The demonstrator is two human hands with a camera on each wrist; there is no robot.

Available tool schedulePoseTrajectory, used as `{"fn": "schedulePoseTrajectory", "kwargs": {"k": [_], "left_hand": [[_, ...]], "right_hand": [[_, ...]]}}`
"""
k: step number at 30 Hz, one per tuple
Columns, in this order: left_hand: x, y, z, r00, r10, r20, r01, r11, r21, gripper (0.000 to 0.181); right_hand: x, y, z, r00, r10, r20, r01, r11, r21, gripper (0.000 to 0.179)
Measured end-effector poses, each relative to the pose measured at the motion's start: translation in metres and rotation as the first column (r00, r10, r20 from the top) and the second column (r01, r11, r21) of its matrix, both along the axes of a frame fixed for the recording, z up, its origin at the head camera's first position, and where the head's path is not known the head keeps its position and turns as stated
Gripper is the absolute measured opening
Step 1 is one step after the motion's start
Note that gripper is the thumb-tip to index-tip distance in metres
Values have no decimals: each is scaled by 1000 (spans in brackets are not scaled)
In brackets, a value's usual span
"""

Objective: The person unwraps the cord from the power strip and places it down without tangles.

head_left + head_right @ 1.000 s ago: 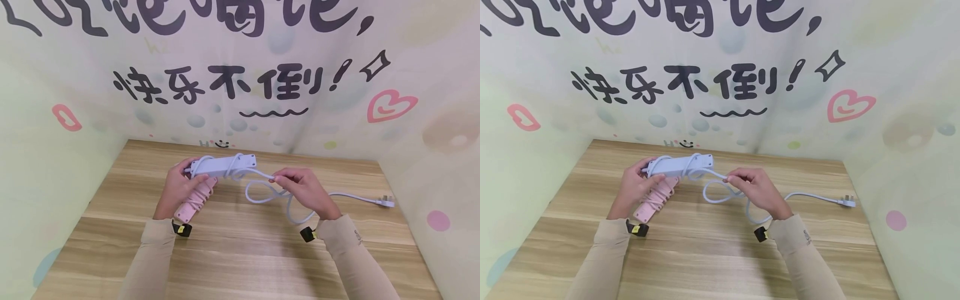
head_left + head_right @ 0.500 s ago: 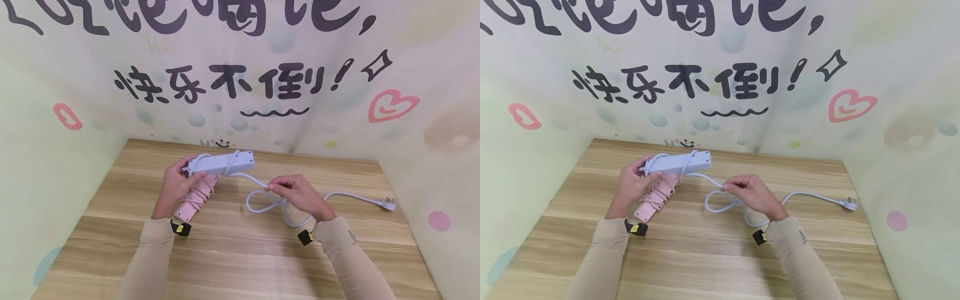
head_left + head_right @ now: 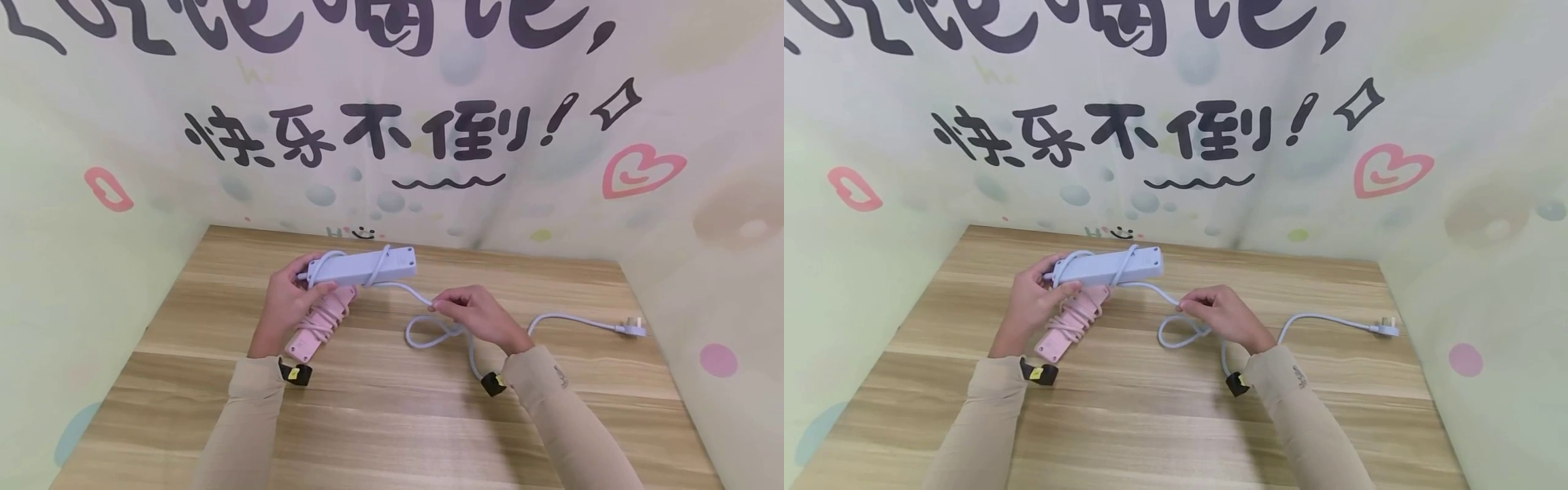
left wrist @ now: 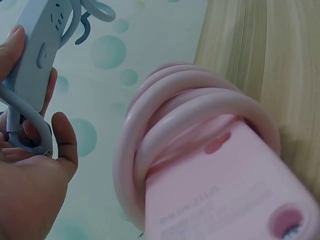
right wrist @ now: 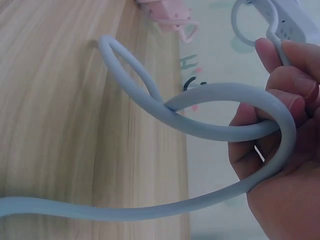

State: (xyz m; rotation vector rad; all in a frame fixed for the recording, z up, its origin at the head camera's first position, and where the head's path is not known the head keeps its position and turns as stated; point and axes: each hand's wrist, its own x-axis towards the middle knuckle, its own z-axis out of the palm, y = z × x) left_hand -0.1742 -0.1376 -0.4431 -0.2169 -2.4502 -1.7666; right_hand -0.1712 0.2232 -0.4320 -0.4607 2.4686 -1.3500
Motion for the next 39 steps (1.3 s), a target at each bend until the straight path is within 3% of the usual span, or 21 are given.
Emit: {"fn": "schedulePoseTrajectory", "kwargs": {"k": [12,21,28,32,39], "left_hand": [[0,-2,-2,1000,-25,-17,25,1000,-6,54],[3,0,0,999,-39,-5,38,995,-88,59],[2,-1,-3,994,-85,-66,75,987,-142,55],[3,-1,-1,995,-83,-48,75,984,-159,56],[3,-1,-1,993,-115,-29,109,979,-171,58]], "right_hand": [[-21,-8,-7,998,-59,19,59,998,27,23],[-24,-10,-6,995,-95,37,94,995,38,30],[-26,-11,-4,985,-174,9,174,985,22,30],[-28,-10,-2,973,-231,-14,231,973,-8,30],[-30,-6,5,948,-318,21,318,947,-35,38]]}}
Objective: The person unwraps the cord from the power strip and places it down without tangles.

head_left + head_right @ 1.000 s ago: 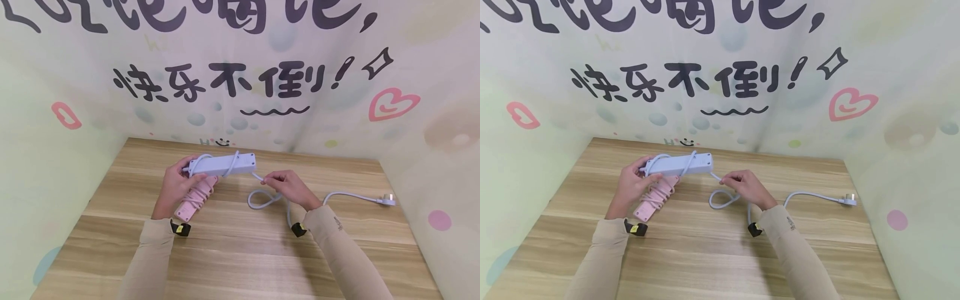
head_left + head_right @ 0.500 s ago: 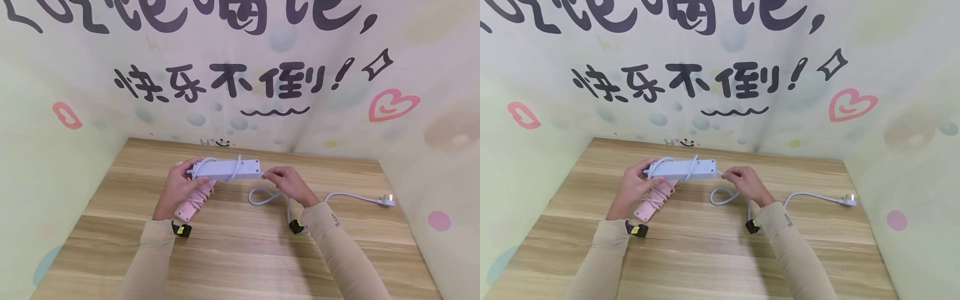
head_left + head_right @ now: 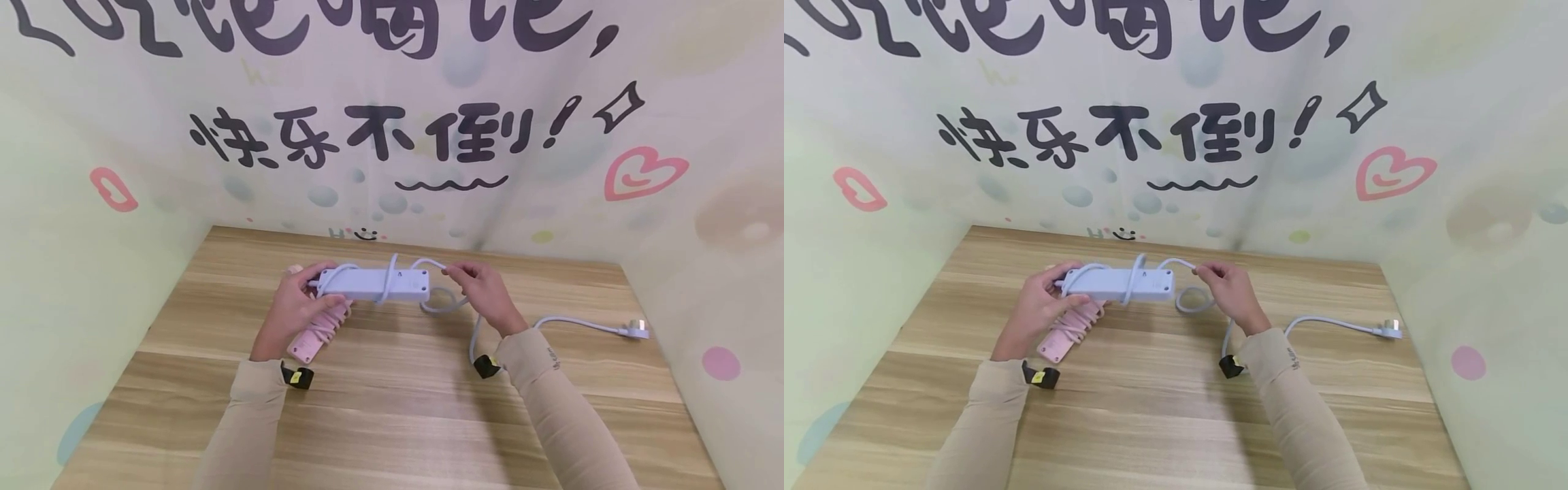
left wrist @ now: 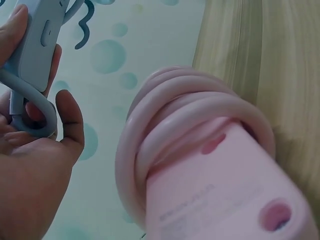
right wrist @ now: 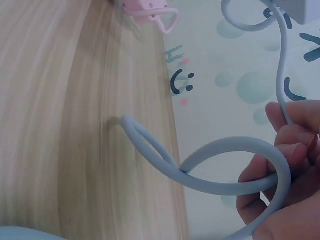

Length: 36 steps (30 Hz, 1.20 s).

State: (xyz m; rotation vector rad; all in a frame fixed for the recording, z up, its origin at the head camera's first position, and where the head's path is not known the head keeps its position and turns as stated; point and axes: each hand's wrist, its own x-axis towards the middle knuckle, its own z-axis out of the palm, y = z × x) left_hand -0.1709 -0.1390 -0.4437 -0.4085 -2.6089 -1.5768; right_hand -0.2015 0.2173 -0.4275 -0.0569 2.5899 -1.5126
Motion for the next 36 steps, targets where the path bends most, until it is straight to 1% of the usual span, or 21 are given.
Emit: {"fn": "schedulePoseTrajectory", "kwargs": {"k": [4,6,8,11,15,22,28,32,36], "left_hand": [[1,3,-2,999,-24,37,24,1000,-9,60],[1,4,-3,998,-29,64,29,1000,-2,62],[2,5,-5,997,-30,78,29,1000,8,63],[1,5,-6,997,-25,74,24,1000,12,63],[1,4,-6,998,-10,57,11,1000,-4,61],[-1,1,-6,999,-2,37,3,1000,-9,59],[-1,1,-7,999,4,41,-3,1000,-4,60],[-2,0,-7,998,39,56,-39,999,-9,61],[-2,0,-4,995,76,62,-76,997,-4,59]], "right_hand": [[-2,1,2,999,-44,-25,44,998,-36,38],[-2,0,4,998,-50,-47,48,998,-48,36],[-2,0,6,997,-52,-65,48,997,-60,35],[-1,-1,10,996,-66,-67,62,995,-73,35],[1,1,18,993,-98,-67,92,992,-84,39],[7,6,35,985,-116,-127,101,987,-121,42],[13,6,51,978,-113,-177,81,981,-179,41],[18,8,59,974,-119,-193,74,971,-227,38],[23,12,65,974,-120,-194,60,955,-292,36]]}}
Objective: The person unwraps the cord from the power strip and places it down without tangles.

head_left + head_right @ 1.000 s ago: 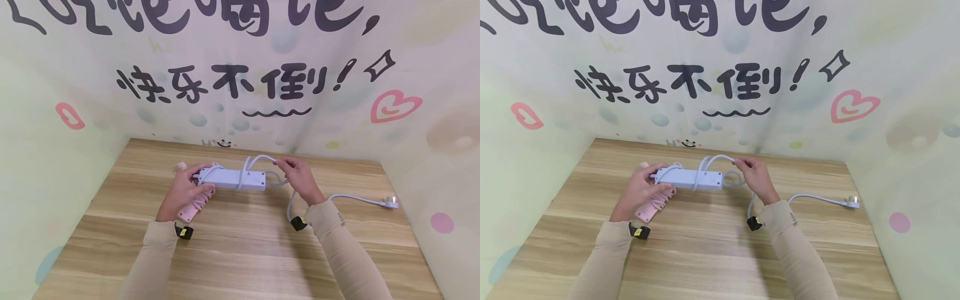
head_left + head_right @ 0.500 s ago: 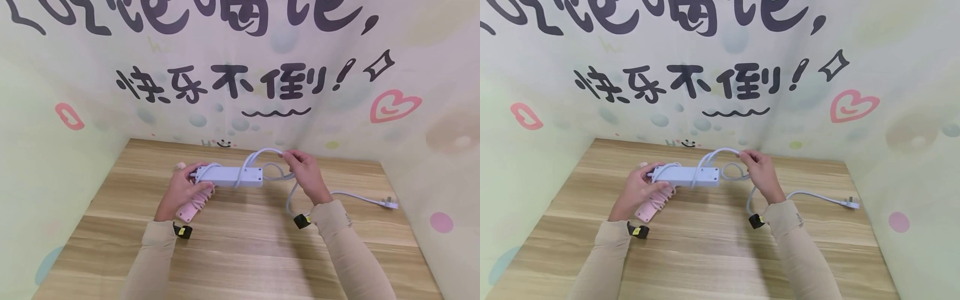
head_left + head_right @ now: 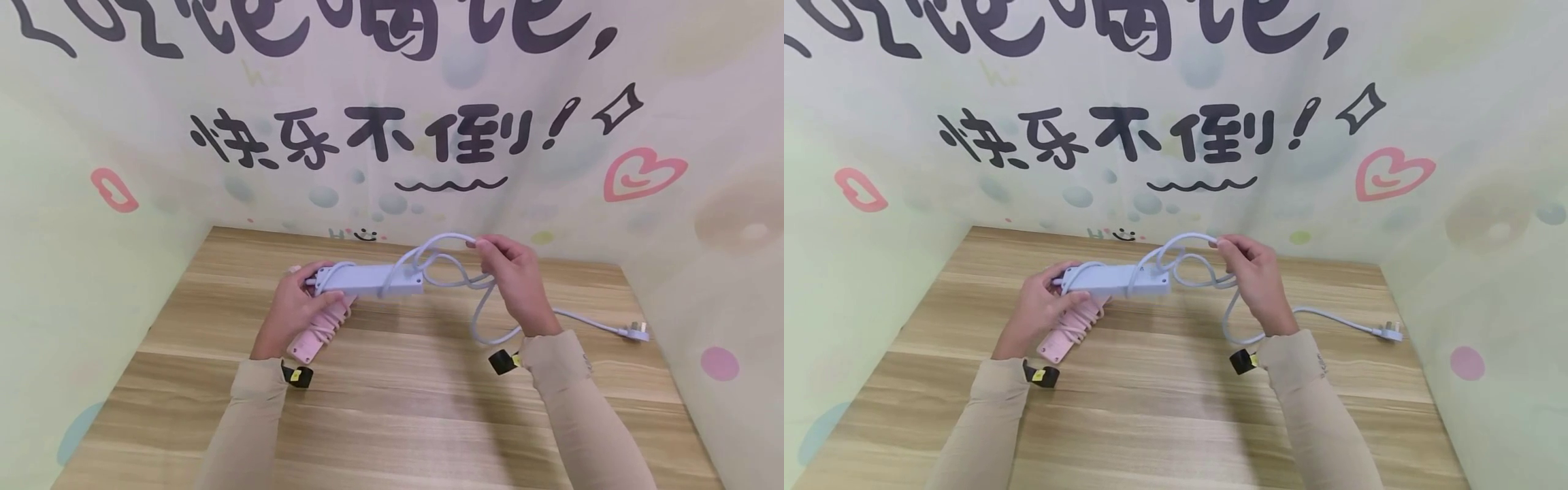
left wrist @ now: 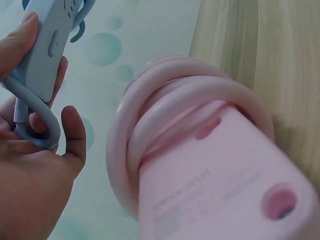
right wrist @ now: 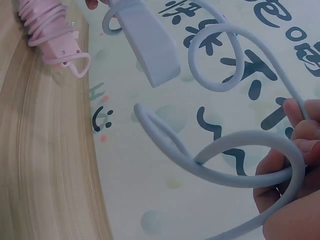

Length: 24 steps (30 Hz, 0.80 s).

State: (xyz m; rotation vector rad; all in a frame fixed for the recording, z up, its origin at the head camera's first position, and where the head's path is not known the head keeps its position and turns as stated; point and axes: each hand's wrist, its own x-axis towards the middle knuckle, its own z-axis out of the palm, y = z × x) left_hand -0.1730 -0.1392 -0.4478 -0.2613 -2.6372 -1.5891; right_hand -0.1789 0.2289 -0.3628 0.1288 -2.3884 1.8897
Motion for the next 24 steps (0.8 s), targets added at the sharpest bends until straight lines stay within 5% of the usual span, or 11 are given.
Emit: {"fn": "schedulePoseTrajectory", "kwargs": {"k": [10,18,24], "left_hand": [[-2,-3,5,996,83,27,-86,989,124,57],[-4,-3,10,986,154,-55,-147,982,117,56],[-3,-4,12,985,159,-62,-148,979,142,54]], "right_hand": [[16,13,2,998,65,-23,-67,994,-85,21],[27,17,-5,989,148,13,-149,989,16,21],[24,15,-20,980,163,117,-174,981,84,25]]}}
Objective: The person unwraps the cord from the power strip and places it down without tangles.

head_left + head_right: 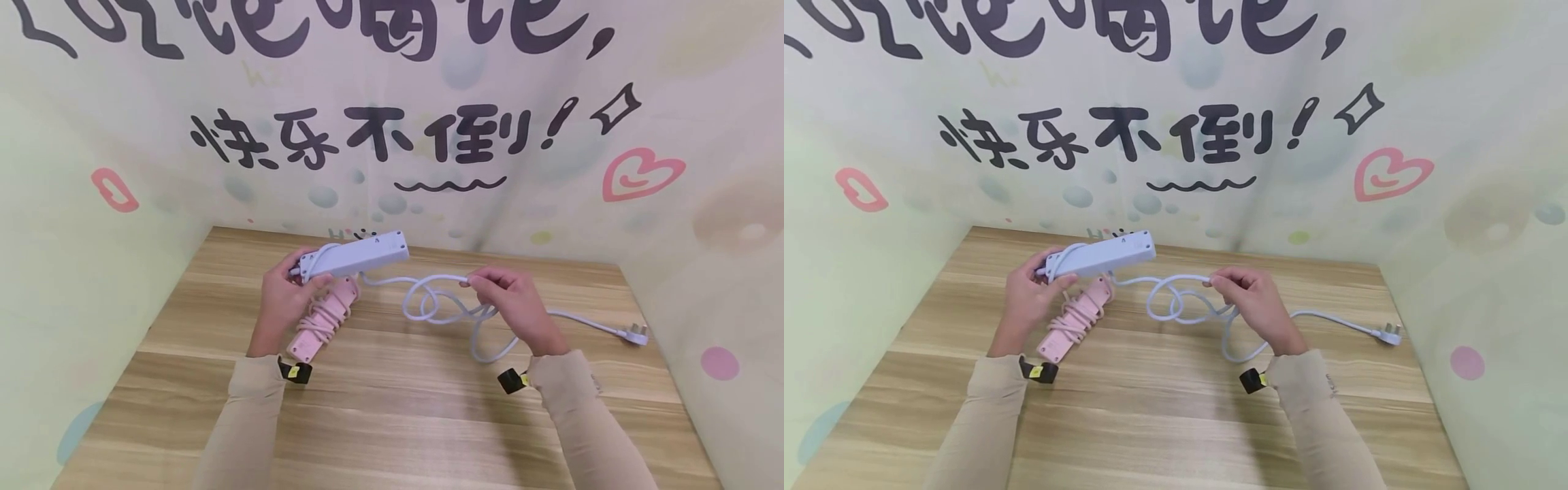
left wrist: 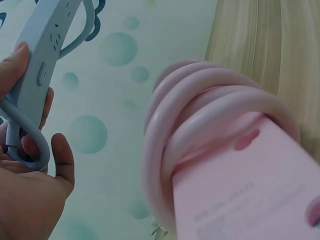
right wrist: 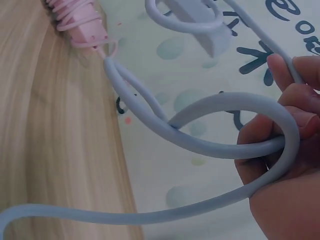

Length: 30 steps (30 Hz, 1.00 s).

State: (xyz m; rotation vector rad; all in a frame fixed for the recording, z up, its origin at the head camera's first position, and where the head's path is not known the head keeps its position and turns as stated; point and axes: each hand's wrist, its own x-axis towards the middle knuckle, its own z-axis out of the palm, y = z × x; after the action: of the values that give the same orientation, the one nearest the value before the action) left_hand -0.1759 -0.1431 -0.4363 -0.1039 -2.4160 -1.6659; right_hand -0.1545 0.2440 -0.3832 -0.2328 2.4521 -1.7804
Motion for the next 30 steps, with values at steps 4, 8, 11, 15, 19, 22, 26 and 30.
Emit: {"fn": "schedulePoseTrajectory", "kwargs": {"k": [4,8,11,15,19,22,26,30], "left_hand": [[0,-1,1,1000,8,10,-8,1000,9,55],[0,-3,3,1000,11,20,-12,1000,21,55],[1,-4,4,999,10,40,-11,999,35,55],[3,-4,4,999,1,54,-3,999,44,55],[2,-2,2,999,-17,28,15,998,66,53],[3,-2,1,999,-49,-2,49,996,71,52],[4,-2,0,993,-118,-3,118,993,15,52],[5,-3,-3,981,-193,24,194,975,-108,53]], "right_hand": [[-5,-4,-12,999,29,31,-30,999,44,26],[-11,-3,-27,997,48,61,-52,997,54,29],[-17,0,-39,994,32,103,-39,997,65,33],[-26,6,-53,990,-13,137,-4,992,125,39],[-36,12,-63,990,-49,129,25,984,177,39],[-41,15,-70,991,-66,119,40,978,206,38],[-46,19,-79,983,-125,132,89,964,252,38],[-47,22,-86,965,-202,169,153,953,263,39]]}}
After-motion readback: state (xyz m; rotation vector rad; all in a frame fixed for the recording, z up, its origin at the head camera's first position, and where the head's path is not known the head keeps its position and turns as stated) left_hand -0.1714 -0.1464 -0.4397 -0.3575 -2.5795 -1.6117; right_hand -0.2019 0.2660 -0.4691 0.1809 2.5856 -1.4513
